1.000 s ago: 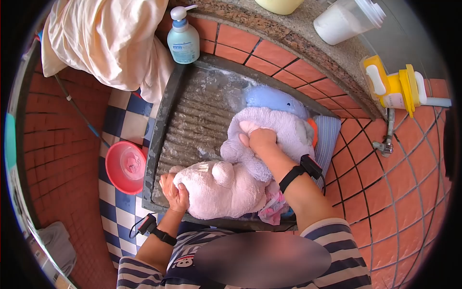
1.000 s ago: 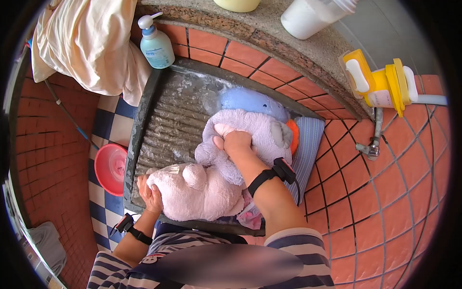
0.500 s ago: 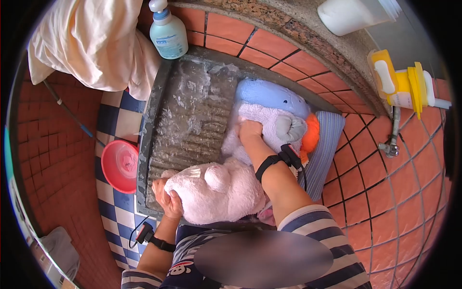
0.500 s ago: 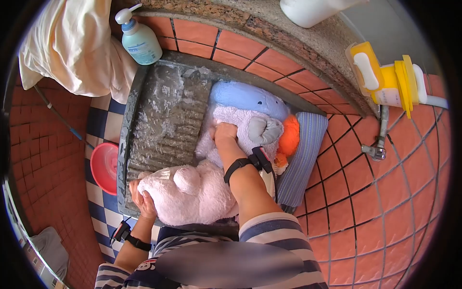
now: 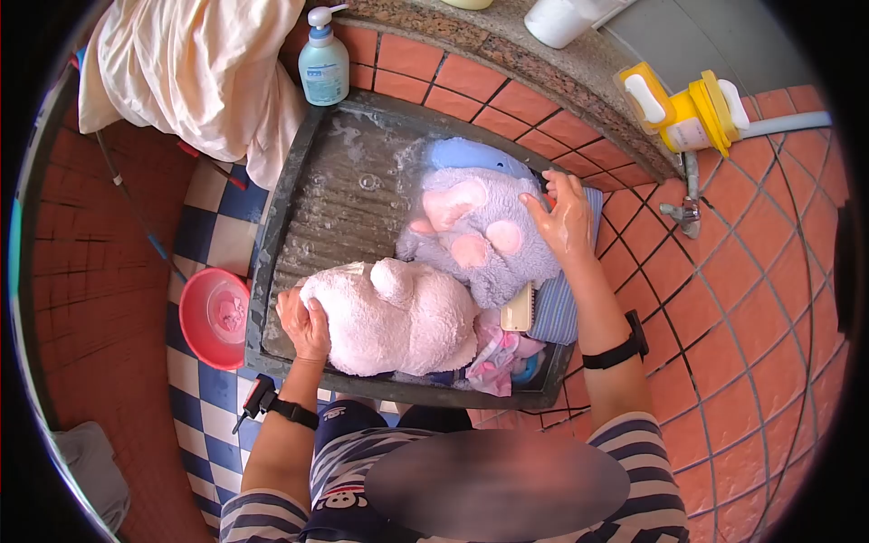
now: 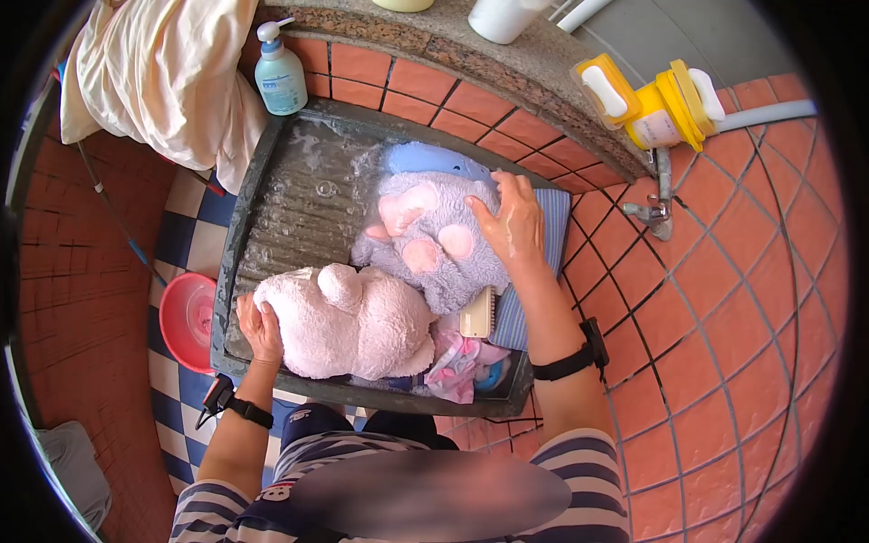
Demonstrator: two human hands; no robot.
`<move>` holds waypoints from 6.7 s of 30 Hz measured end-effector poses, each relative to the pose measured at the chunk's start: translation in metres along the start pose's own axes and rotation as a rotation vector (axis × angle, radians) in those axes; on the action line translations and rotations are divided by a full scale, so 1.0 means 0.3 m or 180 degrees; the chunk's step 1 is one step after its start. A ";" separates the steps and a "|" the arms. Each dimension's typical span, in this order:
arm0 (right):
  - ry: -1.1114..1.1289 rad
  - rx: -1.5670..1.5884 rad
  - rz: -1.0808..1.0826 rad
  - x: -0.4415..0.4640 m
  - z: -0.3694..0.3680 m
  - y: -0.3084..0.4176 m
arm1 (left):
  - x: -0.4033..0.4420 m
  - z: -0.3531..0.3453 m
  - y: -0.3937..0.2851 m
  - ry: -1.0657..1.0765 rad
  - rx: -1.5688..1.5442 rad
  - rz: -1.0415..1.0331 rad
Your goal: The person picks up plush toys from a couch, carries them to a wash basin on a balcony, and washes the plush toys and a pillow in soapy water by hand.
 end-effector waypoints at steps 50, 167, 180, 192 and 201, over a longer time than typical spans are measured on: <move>0.2938 -0.0890 -0.0403 0.149 -0.965 0.096 | 0.044 -0.019 -0.017 0.0586 -0.0123 0.0199; -0.0450 -0.0052 -0.1005 0.054 -0.710 0.369 | 0.505 -0.298 -0.129 0.1234 0.0785 -0.0471; -0.0732 0.1195 -0.0413 -0.114 -0.640 0.392 | 0.254 0.019 -0.185 0.1740 -0.7055 0.1184; -0.0532 0.1485 0.0202 -0.301 -0.544 0.536 | 0.195 0.161 0.006 0.1285 -0.2972 0.0547; -0.0338 0.1032 0.0544 -0.579 -0.518 0.641 | -0.021 0.112 0.015 0.1614 -0.1299 0.0213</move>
Point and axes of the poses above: each hand's wrist, its own x-axis towards the middle knuckle, its own z-axis out of the back of the hand, y = z × x, the point moved 9 cm from there along x, towards the middle knuckle, and after that the axes turned 14 degrees about y, right-handed, at the moved point
